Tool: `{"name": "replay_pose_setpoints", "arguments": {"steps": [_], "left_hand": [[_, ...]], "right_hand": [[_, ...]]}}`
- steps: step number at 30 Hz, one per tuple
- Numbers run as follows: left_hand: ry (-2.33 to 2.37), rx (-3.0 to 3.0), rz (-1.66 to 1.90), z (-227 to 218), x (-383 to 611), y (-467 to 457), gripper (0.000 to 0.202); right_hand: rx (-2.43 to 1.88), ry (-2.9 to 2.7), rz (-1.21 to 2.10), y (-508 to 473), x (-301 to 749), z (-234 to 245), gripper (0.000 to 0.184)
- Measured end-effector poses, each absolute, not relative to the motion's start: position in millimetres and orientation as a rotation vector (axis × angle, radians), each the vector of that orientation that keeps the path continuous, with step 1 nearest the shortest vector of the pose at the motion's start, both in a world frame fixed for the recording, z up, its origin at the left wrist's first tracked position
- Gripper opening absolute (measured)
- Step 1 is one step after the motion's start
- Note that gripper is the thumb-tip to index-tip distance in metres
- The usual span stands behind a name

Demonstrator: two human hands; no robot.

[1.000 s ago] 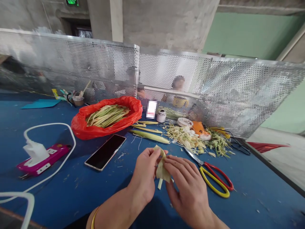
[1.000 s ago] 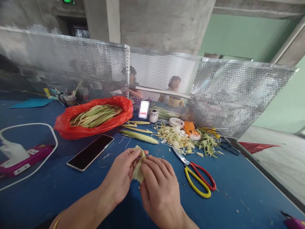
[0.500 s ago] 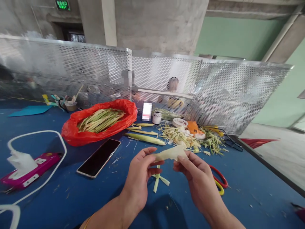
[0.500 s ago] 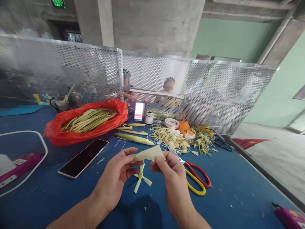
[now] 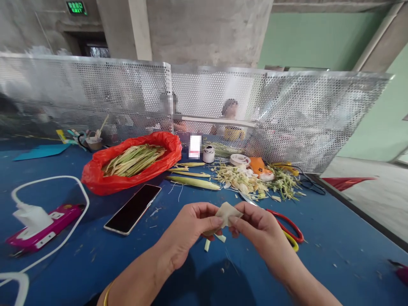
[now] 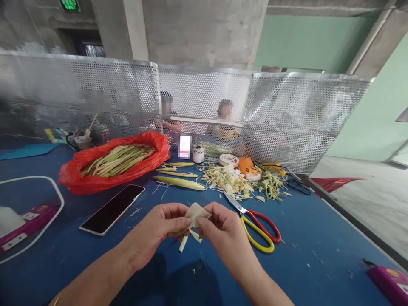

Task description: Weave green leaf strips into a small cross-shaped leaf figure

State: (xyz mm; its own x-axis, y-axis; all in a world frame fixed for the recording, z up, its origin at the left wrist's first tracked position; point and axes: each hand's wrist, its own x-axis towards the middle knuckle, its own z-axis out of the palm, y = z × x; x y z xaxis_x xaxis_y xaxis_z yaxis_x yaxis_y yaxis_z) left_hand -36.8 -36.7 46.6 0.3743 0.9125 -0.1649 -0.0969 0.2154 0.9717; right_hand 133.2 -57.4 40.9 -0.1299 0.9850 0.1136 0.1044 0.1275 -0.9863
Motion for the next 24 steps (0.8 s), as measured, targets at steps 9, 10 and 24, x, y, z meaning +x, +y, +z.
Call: {"name": "replay_pose_setpoints", "arguments": {"steps": [9, 10, 24], "left_hand": [[0.974, 1.145, 0.903, 41.3, -35.5, -35.1, 0.026], [0.977, 1.136, 0.91, 41.0, -35.8, -34.6, 0.027], [0.96, 1.331, 0.79, 39.3, -32.1, -38.3, 0.019]], "right_hand": [[-1.131, -1.7, 0.84, -60.1, 140.1, 34.4, 0.035], [-1.082, -1.767, 0.8, -60.9, 142.9, 35.4, 0.038], [-0.946, -1.938, 0.673, -57.0, 153.7, 42.9, 0.01]]}}
